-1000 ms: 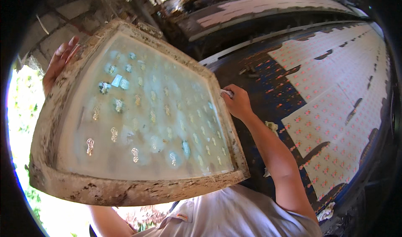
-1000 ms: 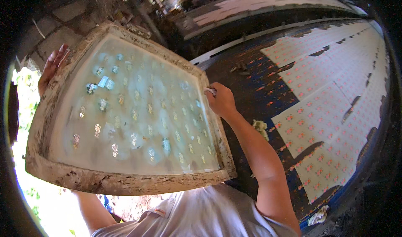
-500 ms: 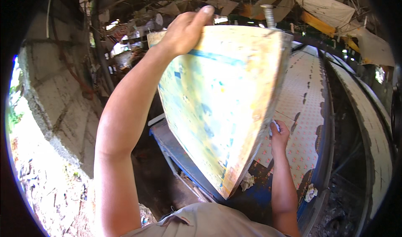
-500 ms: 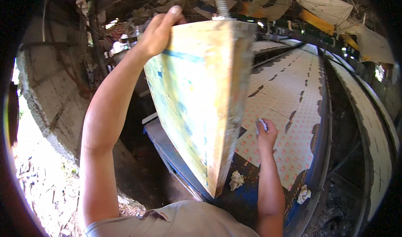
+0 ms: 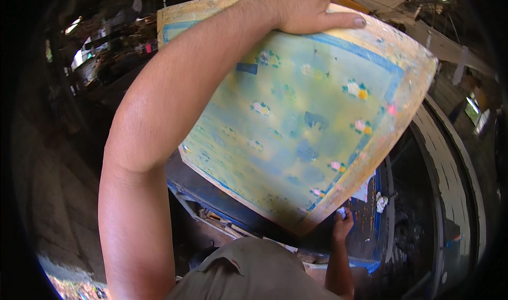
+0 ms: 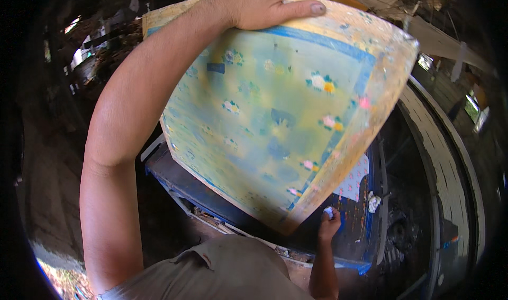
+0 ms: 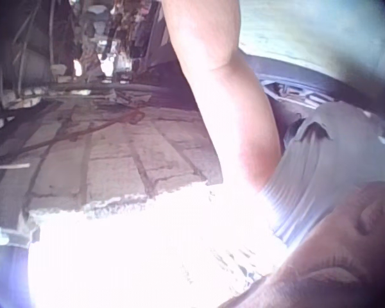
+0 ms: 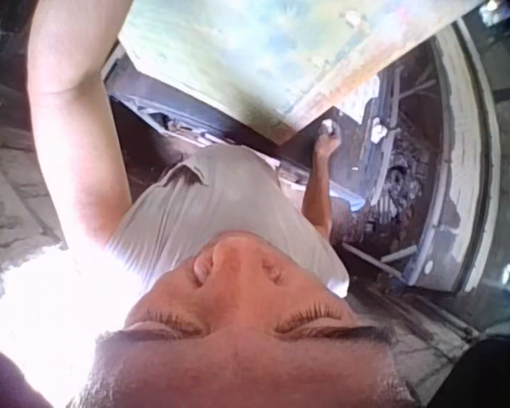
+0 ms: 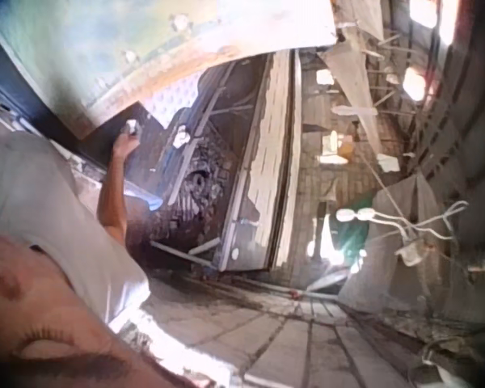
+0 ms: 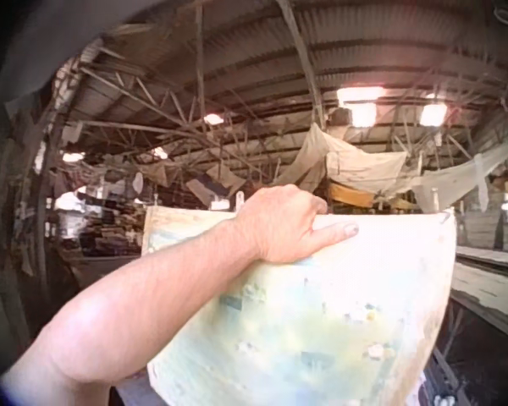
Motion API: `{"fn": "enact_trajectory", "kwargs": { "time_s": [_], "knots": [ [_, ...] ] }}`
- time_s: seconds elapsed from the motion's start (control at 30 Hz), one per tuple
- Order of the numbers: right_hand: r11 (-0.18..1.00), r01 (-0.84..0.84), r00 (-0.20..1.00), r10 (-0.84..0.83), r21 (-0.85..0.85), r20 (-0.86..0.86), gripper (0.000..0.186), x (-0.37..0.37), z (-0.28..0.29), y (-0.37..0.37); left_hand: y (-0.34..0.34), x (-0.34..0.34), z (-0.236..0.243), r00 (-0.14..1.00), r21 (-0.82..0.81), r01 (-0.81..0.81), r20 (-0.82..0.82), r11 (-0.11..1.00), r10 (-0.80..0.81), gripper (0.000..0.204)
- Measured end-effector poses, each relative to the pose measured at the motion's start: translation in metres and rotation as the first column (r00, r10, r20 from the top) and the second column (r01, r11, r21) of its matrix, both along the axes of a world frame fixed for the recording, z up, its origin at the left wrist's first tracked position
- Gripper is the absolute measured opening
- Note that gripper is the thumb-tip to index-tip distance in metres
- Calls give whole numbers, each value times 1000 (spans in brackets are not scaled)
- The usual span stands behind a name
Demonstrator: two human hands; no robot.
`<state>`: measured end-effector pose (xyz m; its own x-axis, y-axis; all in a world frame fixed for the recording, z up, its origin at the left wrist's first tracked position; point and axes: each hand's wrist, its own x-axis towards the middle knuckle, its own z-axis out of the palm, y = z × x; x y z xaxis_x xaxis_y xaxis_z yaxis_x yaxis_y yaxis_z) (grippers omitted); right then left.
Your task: The person wipes a large rectangular printing screen with a white cloth, repeatedly rubbing the surface and flipping the screen to clean both sides. The person then carries the screen and a bottle through a workshop area.
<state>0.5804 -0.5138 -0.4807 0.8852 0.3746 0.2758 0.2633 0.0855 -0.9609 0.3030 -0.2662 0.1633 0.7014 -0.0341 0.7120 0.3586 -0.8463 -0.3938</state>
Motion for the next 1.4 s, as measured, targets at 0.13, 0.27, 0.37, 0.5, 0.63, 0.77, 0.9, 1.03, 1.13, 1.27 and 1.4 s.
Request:
{"fn": "enact_trajectory", "kwargs": {
  "time_s": [0.13,0.27,0.37,0.5,0.63,0.77,0.9,1.03,1.13,1.27,1.4],
  "knots": [
    [975,209,969,-195,-82,151,27,-57,-25,-18,9,-16,-12,997,-66,-32,64,997,37,86],
    [904,371,890,-282,-212,358,25,-88,-8,-7,3,-6,-16,999,-98,-33,-33,995,30,89],
    [817,476,803,-254,-324,539,25,-103,10,0,-5,-16,-15,998,-94,17,-51,995,-22,89],
    [753,557,761,-291,-352,580,23,-110,18,4,0,-18,-21,996,-111,86,27,990,-83,88],
    [727,561,730,-209,-396,651,25,-118,27,10,4,-27,-20,985,-132,171,-10,976,-174,85],
    [760,523,666,-81,-386,742,36,-112,34,7,3,-36,-19,975,-164,210,-41,964,-219,81],
    [735,652,657,-427,-185,621,47,-84,9,-6,-5,-38,-11,976,-251,154,-111,956,-187,72],
    [940,193,939,-260,280,227,64,-77,100,15,12,-26,-22,983,-92,184,39,979,-181,64],
    [929,-9,903,-151,370,402,74,-103,227,34,12,-26,-26,984,-51,174,-23,983,-175,59],
    [899,-117,918,-64,421,390,80,-130,343,53,15,-43,-28,960,-40,278,-31,960,-279,47],
    [904,-64,951,-72,422,299,70,-109,369,62,63,-54,-32,624,484,573,266,662,-735,33]
  ]
}}
